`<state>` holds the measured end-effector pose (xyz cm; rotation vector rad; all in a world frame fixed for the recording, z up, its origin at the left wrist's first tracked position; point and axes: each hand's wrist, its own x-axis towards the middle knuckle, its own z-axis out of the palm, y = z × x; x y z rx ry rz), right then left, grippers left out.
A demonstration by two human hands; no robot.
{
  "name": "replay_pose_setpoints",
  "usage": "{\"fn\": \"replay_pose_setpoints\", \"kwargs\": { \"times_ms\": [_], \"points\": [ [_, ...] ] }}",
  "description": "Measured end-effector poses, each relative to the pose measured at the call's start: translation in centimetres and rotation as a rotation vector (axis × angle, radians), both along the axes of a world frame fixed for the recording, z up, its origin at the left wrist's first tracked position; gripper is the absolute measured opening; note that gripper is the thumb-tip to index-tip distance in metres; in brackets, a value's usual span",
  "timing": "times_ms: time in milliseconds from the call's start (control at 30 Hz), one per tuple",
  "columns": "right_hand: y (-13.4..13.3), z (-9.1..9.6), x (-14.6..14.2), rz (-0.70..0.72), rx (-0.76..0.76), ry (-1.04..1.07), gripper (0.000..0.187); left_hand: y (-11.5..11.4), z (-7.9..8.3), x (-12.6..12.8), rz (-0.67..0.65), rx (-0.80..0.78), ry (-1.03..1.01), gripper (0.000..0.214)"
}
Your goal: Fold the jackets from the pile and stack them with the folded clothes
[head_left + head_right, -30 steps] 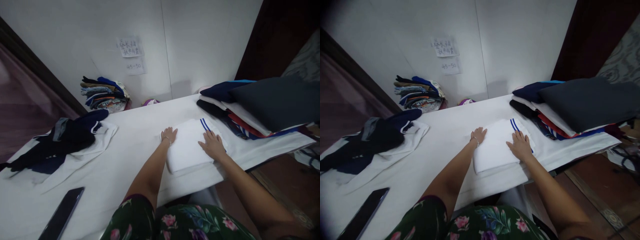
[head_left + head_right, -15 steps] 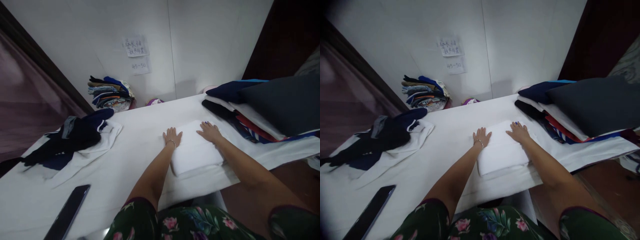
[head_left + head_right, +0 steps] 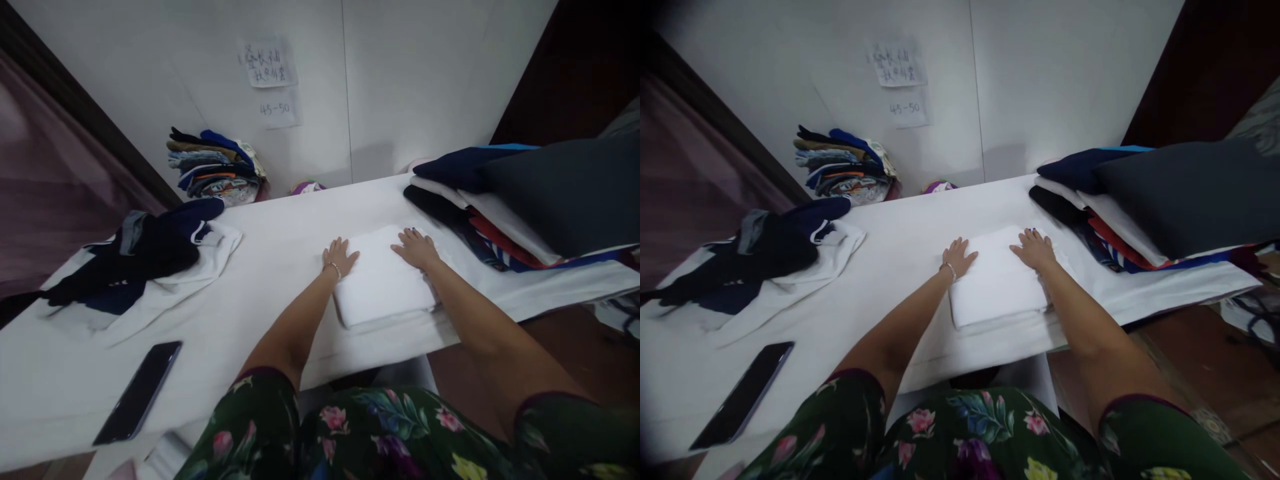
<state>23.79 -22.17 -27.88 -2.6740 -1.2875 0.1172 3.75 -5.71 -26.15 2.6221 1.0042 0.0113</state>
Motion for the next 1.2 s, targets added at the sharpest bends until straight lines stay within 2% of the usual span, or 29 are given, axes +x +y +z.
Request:
{"fn": "replay_pose_setpoints", "kwargs": {
  "times_ms": [100,200,300,400,467,567,700,800,967,1100,1200],
  "points": [
    [-0.2,-0.2,0.1,-0.002,0.008,0.005,0.063,-0.9,1.0,-1.6,-0.022,-0.004,0.005,0.069],
    [-0.2,-0.3,0.1,-0.004,0.012,-0.008,0.063,-3.5,1.4,-3.7,-0.108,0.056,-0.049,0.069],
    [0.0,0.1,0.1,0.002,0.006,-0.008,0.062,-6.5,0.6,-5.7,-0.234,0.106,-0.089,0.070],
    [0.0,1.1,-0.4,0.003,-0.028,0.034,0.063,-8.1,-0.6,-6.8,-0.270,0.128,-0.101,0.069],
    [-0.6,1.7,-1.3,-0.009,-0.020,0.037,0.064,-8.3,-1.0,-7.0,-0.263,0.138,-0.100,0.068],
    [-2.9,1.7,-3.5,0.008,0.061,-0.083,0.061,-8.0,-1.2,-7.0,-0.266,0.151,-0.109,0.069],
    [-6.6,-0.1,-5.6,-0.018,0.093,-0.158,0.057,-7.8,-1.4,-7.0,-0.270,0.148,-0.131,0.071],
    [-7.8,-1.4,-5.7,-0.053,0.112,-0.166,0.058,-7.9,-1.6,-7.1,-0.271,0.145,-0.147,0.071],
    [-7.6,-1.2,-5.0,-0.033,0.096,-0.138,0.055,-7.7,-1.8,-7.2,-0.267,0.141,-0.176,0.068],
    [-6.2,0.8,-5.0,-0.023,0.076,-0.077,0.056,-7.6,-1.7,-7.1,-0.261,0.115,-0.180,0.067],
    [-3.5,2.6,-5.5,0.062,0.118,-0.063,0.062,-7.7,-1.5,-7.0,-0.253,0.122,-0.175,0.066]
  ]
}}
